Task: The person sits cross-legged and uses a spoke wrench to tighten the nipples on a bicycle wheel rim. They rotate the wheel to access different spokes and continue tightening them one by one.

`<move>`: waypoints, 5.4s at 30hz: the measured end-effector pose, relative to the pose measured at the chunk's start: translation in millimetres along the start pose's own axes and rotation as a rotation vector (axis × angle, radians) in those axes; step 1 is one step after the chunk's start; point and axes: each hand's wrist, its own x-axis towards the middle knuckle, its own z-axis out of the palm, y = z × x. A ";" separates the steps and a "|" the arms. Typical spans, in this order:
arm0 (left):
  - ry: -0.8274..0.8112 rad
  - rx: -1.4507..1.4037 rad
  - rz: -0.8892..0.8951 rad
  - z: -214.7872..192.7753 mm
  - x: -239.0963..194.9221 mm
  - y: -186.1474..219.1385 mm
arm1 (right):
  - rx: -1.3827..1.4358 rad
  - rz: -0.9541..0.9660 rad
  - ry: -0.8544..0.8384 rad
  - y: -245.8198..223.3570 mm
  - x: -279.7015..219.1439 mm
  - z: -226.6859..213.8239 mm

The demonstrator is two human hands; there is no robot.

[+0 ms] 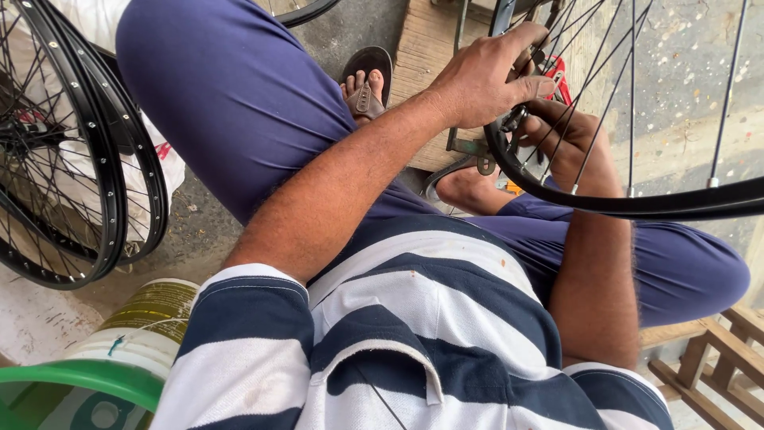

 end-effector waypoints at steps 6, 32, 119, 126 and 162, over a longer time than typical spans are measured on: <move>0.005 -0.029 0.012 1.4 0.4 -0.7 | 0.024 -0.051 0.000 -6.5 7.0 10.5; 0.025 0.032 0.027 -3.0 -1.5 6.9 | 0.411 -0.079 0.217 20.9 -11.4 -1.3; -0.037 0.505 0.510 -33.6 -90.2 122.2 | 0.145 -0.134 0.397 42.6 19.7 -40.9; 0.050 0.623 0.447 -26.3 -102.1 98.5 | 0.114 -0.190 0.305 29.0 13.0 -43.3; 0.131 0.047 0.048 -31.1 -20.2 45.2 | 0.465 -0.037 -0.173 11.5 2.3 -18.9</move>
